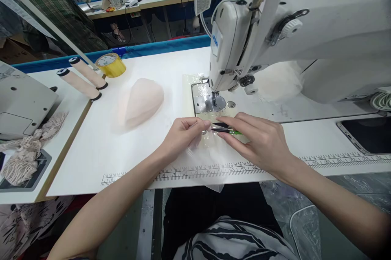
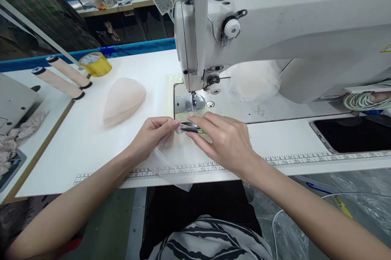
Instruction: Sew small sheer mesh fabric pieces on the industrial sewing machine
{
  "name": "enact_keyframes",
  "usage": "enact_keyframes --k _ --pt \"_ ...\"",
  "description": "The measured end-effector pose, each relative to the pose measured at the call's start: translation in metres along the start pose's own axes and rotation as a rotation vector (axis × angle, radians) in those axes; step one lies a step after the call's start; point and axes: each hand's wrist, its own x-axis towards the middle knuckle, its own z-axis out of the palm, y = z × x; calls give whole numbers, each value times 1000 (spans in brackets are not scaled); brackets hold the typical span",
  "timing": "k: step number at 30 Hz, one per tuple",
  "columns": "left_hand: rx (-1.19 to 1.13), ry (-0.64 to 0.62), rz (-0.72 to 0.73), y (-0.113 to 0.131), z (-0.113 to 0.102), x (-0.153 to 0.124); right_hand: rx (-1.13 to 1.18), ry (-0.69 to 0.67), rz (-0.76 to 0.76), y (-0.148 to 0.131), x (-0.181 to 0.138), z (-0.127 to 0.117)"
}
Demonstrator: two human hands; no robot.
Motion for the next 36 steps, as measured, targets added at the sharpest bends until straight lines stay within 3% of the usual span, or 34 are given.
enact_keyframes --k 19,25,36 --pt "4 3 -17 0 0 0 14 10 -11 1 2 -2" --pt "18 -9 -19 0 -1 0 1 -50 -98 2 4 -4" --pt "34 -25 -31 0 -1 0 -16 -101 -113 3 12 -9"
